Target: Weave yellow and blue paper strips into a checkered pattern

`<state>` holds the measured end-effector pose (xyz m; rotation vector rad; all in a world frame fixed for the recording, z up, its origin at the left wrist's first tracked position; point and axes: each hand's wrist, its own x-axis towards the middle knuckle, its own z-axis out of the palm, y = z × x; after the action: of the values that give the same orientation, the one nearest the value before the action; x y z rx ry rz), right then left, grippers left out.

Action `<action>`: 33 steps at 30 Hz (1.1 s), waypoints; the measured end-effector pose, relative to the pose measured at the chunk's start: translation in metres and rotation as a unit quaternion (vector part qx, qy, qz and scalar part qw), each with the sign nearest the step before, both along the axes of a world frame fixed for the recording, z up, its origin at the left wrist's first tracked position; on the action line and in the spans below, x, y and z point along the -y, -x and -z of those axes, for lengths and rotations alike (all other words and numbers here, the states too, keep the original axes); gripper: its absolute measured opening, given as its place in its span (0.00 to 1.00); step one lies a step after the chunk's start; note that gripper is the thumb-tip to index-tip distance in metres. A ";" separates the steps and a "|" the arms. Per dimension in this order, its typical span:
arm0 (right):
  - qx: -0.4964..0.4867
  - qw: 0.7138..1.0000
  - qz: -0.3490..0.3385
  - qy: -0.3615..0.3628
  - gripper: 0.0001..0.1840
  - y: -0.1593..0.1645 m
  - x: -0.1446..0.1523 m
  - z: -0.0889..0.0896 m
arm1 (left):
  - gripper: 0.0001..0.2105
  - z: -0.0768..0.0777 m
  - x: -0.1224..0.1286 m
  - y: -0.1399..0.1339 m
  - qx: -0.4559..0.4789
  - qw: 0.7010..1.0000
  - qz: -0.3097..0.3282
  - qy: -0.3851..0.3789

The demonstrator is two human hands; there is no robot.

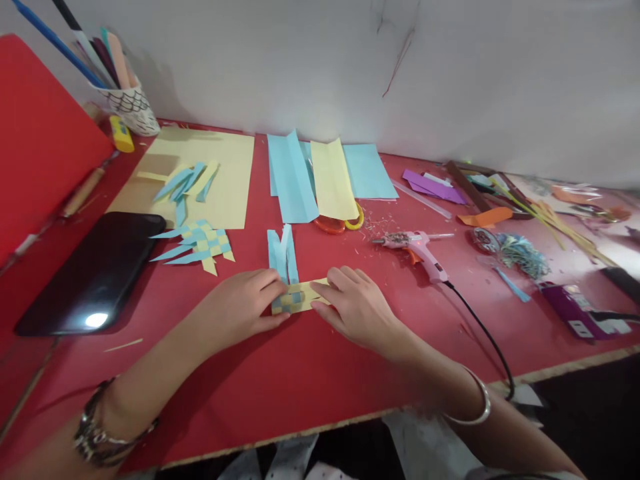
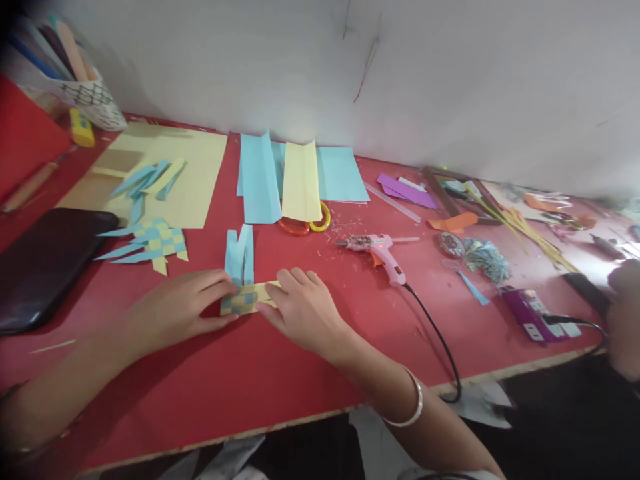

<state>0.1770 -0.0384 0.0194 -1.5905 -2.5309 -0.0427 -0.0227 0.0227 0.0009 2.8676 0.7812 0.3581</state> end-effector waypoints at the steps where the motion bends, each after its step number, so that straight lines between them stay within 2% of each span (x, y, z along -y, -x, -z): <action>1: -0.004 1.000 0.001 -0.005 0.22 -0.001 0.000 0.000 | 0.11 0.000 0.000 0.000 0.002 1.000 0.001 -0.005; 6: -0.006 0.999 0.002 -0.041 0.25 -0.009 -0.003 -0.001 | 0.12 -0.001 -0.002 0.001 0.014 0.998 0.015 -0.052; 9: -0.024 0.998 -0.003 -0.061 0.24 -0.013 -0.003 -0.003 | 0.12 -0.002 -0.002 0.001 0.010 0.997 0.018 -0.071; 12: -0.043 0.998 -0.025 -0.043 0.20 -0.014 -0.003 -0.005 | 0.11 -0.003 -0.002 0.001 0.002 0.997 0.022 -0.078; 16: -0.021 0.999 -0.035 0.009 0.19 -0.014 -0.003 -0.009 | 0.10 -0.004 -0.002 0.001 -0.012 0.997 0.012 -0.076; 20: -0.007 1.000 -0.006 0.030 0.21 -0.017 -0.005 -0.012 | 0.11 -0.004 -0.002 0.001 -0.020 0.997 0.014 -0.070; 26: 0.003 0.999 0.029 0.011 0.24 -0.027 -0.008 -0.013 | 0.11 -0.004 -0.002 0.001 -0.042 0.997 0.006 -0.060; 33: 0.004 0.990 0.112 -0.091 0.23 -0.032 -0.009 -0.012 | 0.14 -0.006 -0.001 0.000 -0.045 0.993 0.032 -0.106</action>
<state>0.2094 -0.0298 0.0317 -1.7918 -2.2665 -0.2955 -0.0232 0.0235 0.0070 3.1193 0.7016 0.3254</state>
